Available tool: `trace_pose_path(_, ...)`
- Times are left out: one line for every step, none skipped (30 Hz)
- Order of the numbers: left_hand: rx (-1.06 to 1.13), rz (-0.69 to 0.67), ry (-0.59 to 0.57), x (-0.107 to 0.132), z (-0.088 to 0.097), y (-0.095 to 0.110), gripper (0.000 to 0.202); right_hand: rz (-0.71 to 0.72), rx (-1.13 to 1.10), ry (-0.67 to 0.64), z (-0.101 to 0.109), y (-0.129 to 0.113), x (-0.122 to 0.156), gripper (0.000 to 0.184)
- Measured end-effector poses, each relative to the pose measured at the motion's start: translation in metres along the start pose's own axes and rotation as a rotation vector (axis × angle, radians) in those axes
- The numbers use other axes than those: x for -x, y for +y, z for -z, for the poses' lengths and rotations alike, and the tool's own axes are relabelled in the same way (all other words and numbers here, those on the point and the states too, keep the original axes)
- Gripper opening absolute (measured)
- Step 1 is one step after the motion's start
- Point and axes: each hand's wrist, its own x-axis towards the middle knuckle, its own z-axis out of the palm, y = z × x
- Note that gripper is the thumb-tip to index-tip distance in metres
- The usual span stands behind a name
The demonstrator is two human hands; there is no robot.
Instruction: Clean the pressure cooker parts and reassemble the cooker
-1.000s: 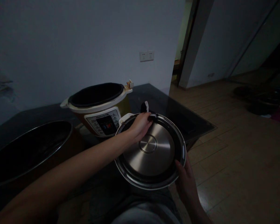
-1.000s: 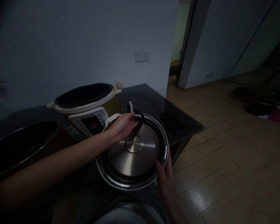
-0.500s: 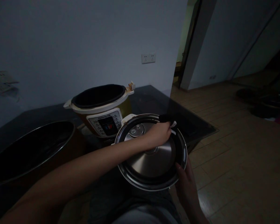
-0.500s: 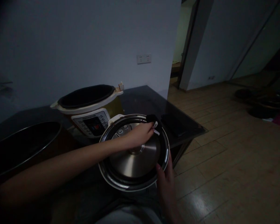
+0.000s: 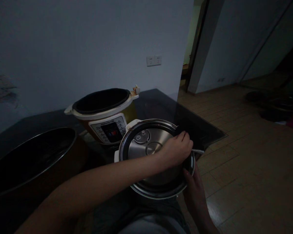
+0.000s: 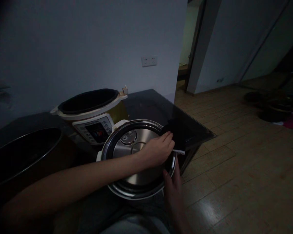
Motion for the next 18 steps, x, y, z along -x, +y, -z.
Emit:
trace_pose_path(-0.029,0.016,0.008,0.0,0.002,0.002,0.031,-0.022,0.004,0.003,0.0,0.0,0.0,0.074)
trace_pose_path(-0.045,0.031,0.014,-0.001,0.004,0.004,0.033,-0.048,0.005,0.008,0.0,0.0,0.0,0.076)
trace_pose_path(-0.052,0.043,0.014,-0.002,0.007,0.006,0.038,-0.071,0.004,0.013,0.0,-0.001,0.0,0.077)
trace_pose_path(-0.054,0.051,0.006,-0.004,0.01,0.008,0.044,-0.077,-0.002,0.017,-0.001,-0.001,0.001,0.078)
trace_pose_path(-0.053,0.058,-0.008,-0.006,0.012,0.009,0.048,-0.076,-0.01,0.022,-0.001,-0.001,0.001,0.079)
trace_pose_path(-0.05,0.065,-0.025,-0.009,0.014,0.01,0.048,-0.071,-0.013,0.031,-0.001,-0.001,0.002,0.08)
trace_pose_path(-0.046,0.069,-0.042,-0.011,0.015,0.011,0.045,-0.067,-0.014,0.038,-0.001,-0.001,0.002,0.08)
trace_pose_path(-0.04,0.075,-0.054,-0.013,0.016,0.012,0.041,-0.061,-0.013,0.044,-0.001,-0.001,0.002,0.079)
trace_pose_path(-0.032,0.082,-0.058,-0.015,0.016,0.012,0.037,-0.056,-0.012,0.045,-0.001,0.0,0.002,0.078)
trace_pose_path(-0.025,0.094,-0.056,-0.016,0.015,0.012,0.032,-0.051,-0.008,0.045,-0.001,0.0,0.002,0.078)
trace_pose_path(-0.02,0.107,-0.05,-0.017,0.014,0.012,0.029,-0.05,0.002,0.043,-0.001,0.001,0.002,0.077)
trace_pose_path(-0.017,0.119,-0.043,-0.018,0.013,0.012,0.027,-0.051,0.013,0.043,0.0,0.002,0.001,0.077)
trace_pose_path(-0.015,0.127,-0.034,-0.018,0.011,0.011,0.025,-0.057,0.024,0.042,0.0,0.003,0.001,0.078)
trace_pose_path(-0.016,0.13,-0.025,-0.018,0.01,0.01,0.025,-0.062,0.035,0.045,0.0,0.003,0.0,0.078)
trace_pose_path(-0.018,0.126,-0.015,-0.018,0.008,0.01,0.024,-0.063,0.047,0.05,0.0,0.002,0.0,0.078)
trace_pose_path(-0.021,0.115,-0.005,-0.018,0.007,0.009,0.024,-0.059,0.057,0.056,0.0,0.001,0.0,0.078)
trace_pose_path(-0.025,0.098,0.007,-0.018,0.006,0.007,0.023,-0.053,0.061,0.061,0.0,0.0,0.0,0.078)
trace_pose_path(-0.032,0.082,0.019,-0.018,0.006,0.006,0.022,-0.046,0.062,0.065,-0.001,-0.001,0.001,0.079)
